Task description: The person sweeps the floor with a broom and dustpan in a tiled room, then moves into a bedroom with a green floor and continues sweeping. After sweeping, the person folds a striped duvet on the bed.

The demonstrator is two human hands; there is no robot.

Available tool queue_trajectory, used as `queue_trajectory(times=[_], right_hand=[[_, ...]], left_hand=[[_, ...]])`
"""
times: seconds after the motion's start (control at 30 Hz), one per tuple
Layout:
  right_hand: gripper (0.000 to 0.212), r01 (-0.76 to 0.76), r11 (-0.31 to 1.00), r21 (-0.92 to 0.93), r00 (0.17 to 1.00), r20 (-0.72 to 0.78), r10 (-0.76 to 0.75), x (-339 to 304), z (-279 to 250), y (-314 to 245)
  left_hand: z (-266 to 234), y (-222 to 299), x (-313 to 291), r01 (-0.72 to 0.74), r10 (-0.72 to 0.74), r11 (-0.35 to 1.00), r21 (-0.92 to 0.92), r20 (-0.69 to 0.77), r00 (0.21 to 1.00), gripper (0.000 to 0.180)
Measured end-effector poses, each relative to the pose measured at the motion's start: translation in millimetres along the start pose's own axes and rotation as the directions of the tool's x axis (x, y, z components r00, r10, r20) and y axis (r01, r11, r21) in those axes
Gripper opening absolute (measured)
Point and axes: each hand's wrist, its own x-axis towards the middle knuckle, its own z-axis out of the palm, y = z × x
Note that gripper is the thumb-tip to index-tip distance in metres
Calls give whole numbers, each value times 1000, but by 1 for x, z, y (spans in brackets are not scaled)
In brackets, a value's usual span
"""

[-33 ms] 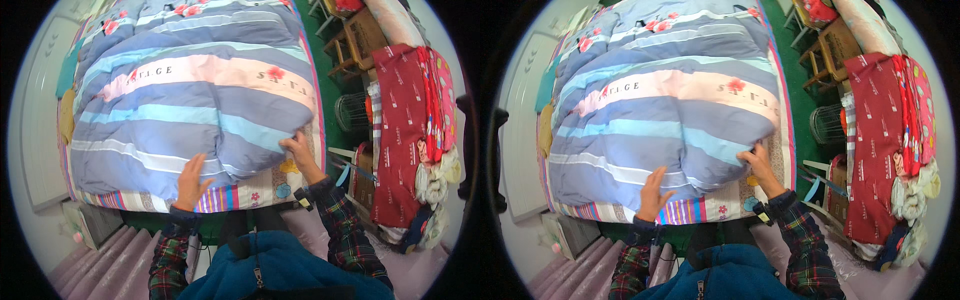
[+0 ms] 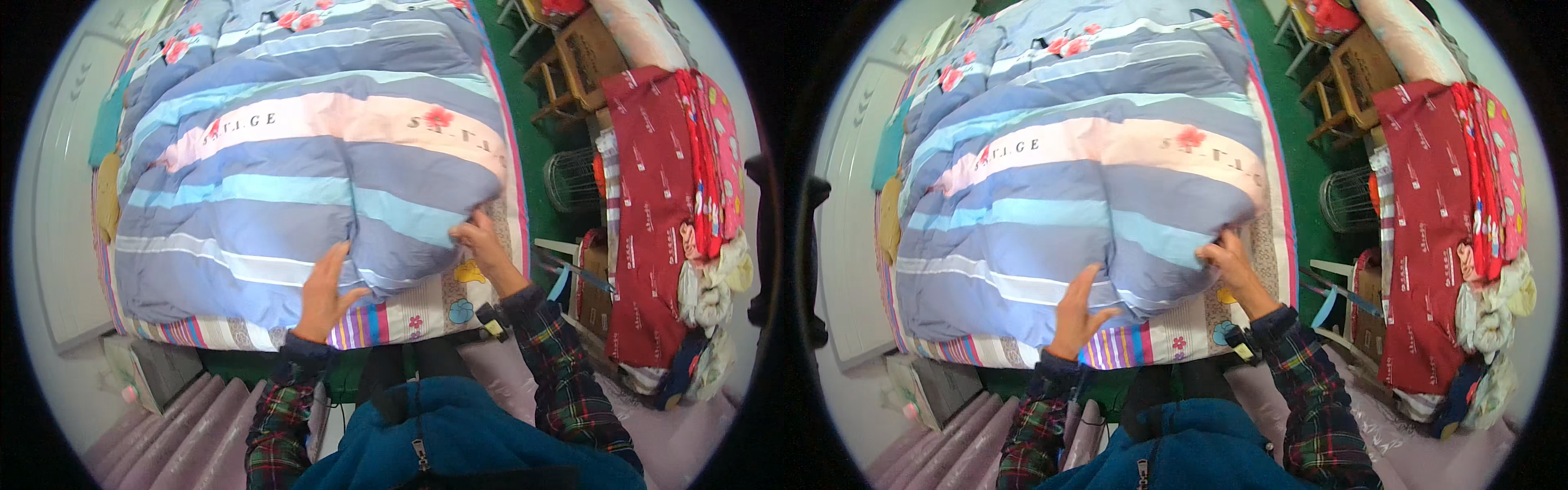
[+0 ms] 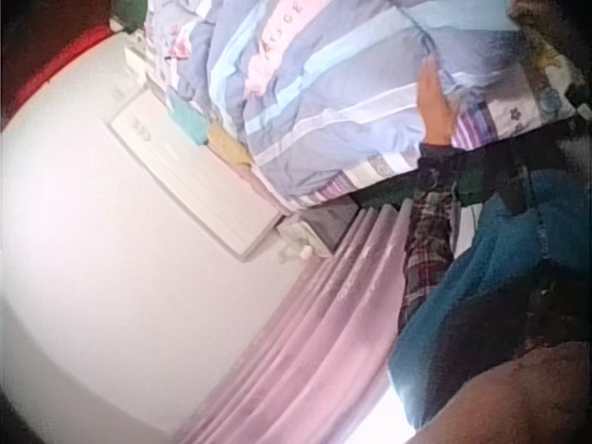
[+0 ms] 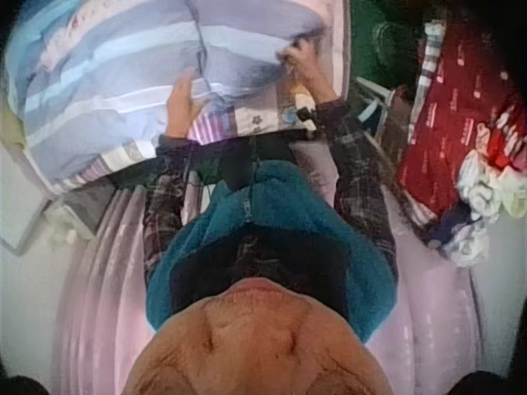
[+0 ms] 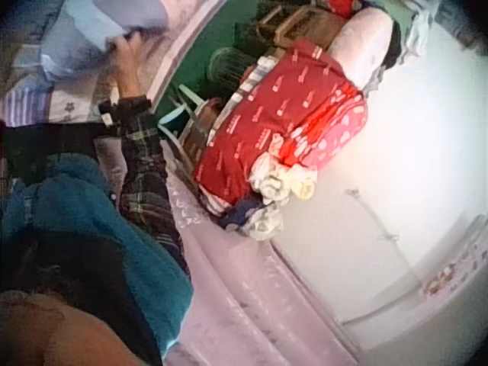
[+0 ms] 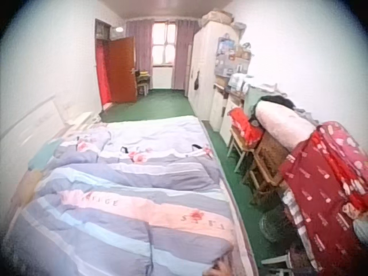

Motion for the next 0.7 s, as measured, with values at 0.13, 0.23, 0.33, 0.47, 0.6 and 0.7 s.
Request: queue_trajectory(times=[0.13,0.23,0.33,0.47,0.6,0.7], right_hand=[[33,52,996,-73,965,259,-32,18,20,-7],[20,107,983,-146,980,184,-79,29,25,5],[19,-9,995,103,997,-69,16,40,6,33],[23,-101,994,-34,942,-326,85,65,-44,68],[33,91,943,-321,959,-226,-169,105,-65,67],[50,206,854,-478,978,130,-164,140,-55,45]], left_hand=[[47,53,86,119,-125,960,-254,-7,992,74],[62,51,115,192,-195,956,-220,9,981,61],[57,41,123,136,-151,983,-124,-124,981,42],[35,38,125,96,-175,936,-339,-213,961,24],[21,35,128,192,-223,929,-316,-64,973,25],[18,32,126,149,-173,964,-221,-91,981,25]])
